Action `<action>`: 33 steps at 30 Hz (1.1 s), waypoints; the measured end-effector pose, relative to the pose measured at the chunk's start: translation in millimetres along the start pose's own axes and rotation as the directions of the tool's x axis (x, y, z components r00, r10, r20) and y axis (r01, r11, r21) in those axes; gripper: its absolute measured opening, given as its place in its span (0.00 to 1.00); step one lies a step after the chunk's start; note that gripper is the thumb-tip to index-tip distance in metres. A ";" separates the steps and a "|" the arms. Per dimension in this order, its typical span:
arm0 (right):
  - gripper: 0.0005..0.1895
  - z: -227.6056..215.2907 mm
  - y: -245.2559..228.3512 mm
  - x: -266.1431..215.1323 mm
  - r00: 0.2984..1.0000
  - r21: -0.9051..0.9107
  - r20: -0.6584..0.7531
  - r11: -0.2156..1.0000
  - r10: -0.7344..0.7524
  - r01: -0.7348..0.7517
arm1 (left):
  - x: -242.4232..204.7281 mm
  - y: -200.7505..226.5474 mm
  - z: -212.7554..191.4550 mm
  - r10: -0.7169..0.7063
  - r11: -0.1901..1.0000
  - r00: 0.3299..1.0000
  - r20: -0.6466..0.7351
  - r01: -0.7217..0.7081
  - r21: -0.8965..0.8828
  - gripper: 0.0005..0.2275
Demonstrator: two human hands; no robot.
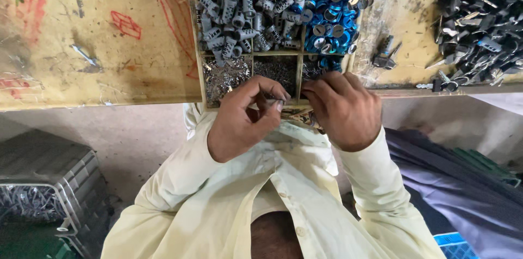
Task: The person assembles small lock components by hand, inserting pins and attaching blue plastic caps to metal lock bodies. They repeatedly pick up parts from a compartmentalized tray and place assembled units into a pile on the table.
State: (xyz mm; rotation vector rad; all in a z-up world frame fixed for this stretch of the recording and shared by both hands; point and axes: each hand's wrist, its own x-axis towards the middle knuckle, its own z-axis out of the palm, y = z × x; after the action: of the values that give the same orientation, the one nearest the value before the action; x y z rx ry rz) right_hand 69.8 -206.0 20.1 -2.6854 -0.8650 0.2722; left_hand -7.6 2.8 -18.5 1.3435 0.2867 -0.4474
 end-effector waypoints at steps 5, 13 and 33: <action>0.08 8.1 7.0 1.0 0.998 0.001 -0.046 0.999 0.037 -0.037 | 2.1 5.4 1.5 0.165 0.985 0.986 -0.020 -0.163 0.063 0.07; 0.08 8.4 7.8 2.6 0.998 0.066 -0.020 0.996 0.061 -0.060 | 3.5 10.1 2.1 0.184 0.981 0.983 -0.006 -0.184 0.059 0.06; 0.16 49.6 -14.5 -33.3 0.908 0.481 -0.402 0.871 0.118 0.099 | 8.0 -29.8 28.2 -0.182 0.535 0.937 0.298 0.349 -0.770 0.11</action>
State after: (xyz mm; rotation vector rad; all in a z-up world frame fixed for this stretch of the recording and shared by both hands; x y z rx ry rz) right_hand 22.0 -203.2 -18.5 -2.1456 -0.5521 -0.0838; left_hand -16.1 -30.7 -42.0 0.3164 0.4807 -0.5938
